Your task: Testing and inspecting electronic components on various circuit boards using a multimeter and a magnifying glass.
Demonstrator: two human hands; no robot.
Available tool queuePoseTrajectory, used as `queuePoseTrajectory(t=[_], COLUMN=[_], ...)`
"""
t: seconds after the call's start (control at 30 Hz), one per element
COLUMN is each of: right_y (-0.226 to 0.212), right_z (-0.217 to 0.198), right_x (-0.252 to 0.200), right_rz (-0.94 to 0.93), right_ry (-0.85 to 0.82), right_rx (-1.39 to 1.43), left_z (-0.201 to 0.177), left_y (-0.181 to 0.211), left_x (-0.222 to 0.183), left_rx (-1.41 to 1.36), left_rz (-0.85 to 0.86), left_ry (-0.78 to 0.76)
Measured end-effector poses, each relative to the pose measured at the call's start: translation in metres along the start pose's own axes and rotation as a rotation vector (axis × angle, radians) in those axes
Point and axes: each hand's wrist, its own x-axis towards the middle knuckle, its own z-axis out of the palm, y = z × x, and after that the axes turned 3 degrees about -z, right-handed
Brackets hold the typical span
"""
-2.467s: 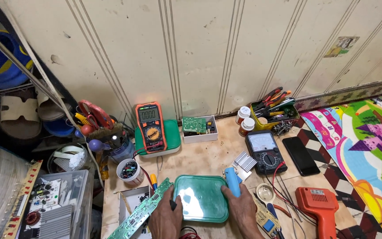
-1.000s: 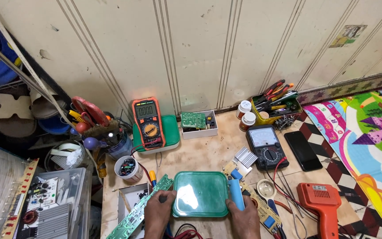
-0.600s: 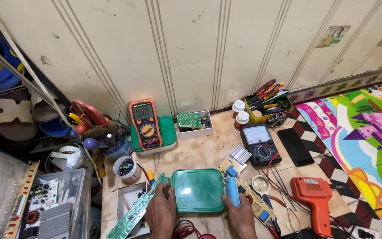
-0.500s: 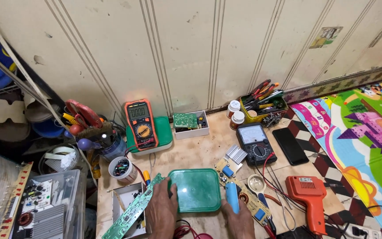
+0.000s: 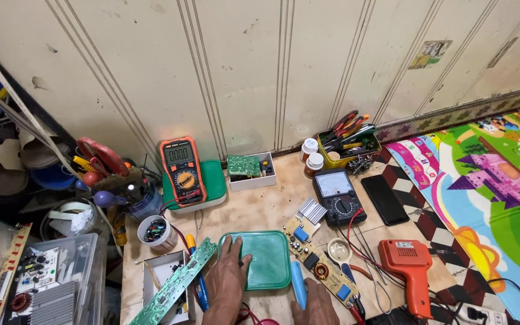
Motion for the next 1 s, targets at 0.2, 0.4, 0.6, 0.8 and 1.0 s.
queuePoseTrajectory(t=[0.2, 0.4, 0.6, 0.8, 1.0], right_y=[-0.017, -0.065, -0.079, -0.091, -0.118], right_z=[-0.052, -0.16, -0.235, -0.261, -0.2], right_x=[-0.019, -0.037, -0.027, -0.012, -0.04], right_rz=[0.026, 0.155, 0.104, -0.06, -0.138], right_ry=[-0.081, -0.272, -0.074, 0.03, -0.284], right_rx=[0.053, 0.088, 0.057, 0.019, -0.065], left_z=[-0.034, -0.028, -0.032, -0.001, -0.028], left_y=[0.02, 0.029, 0.022, -0.004, -0.006], left_x=[-0.043, -0.069, -0.087, -0.078, -0.102], left_rx=[-0.301, -1.468, -1.679, -1.724, -1.567], left_rz=[-0.214, -0.739, -0.76, -0.663, -0.731], left_ry=[0.148, -0.175, -0.129, 0.178, 0.253])
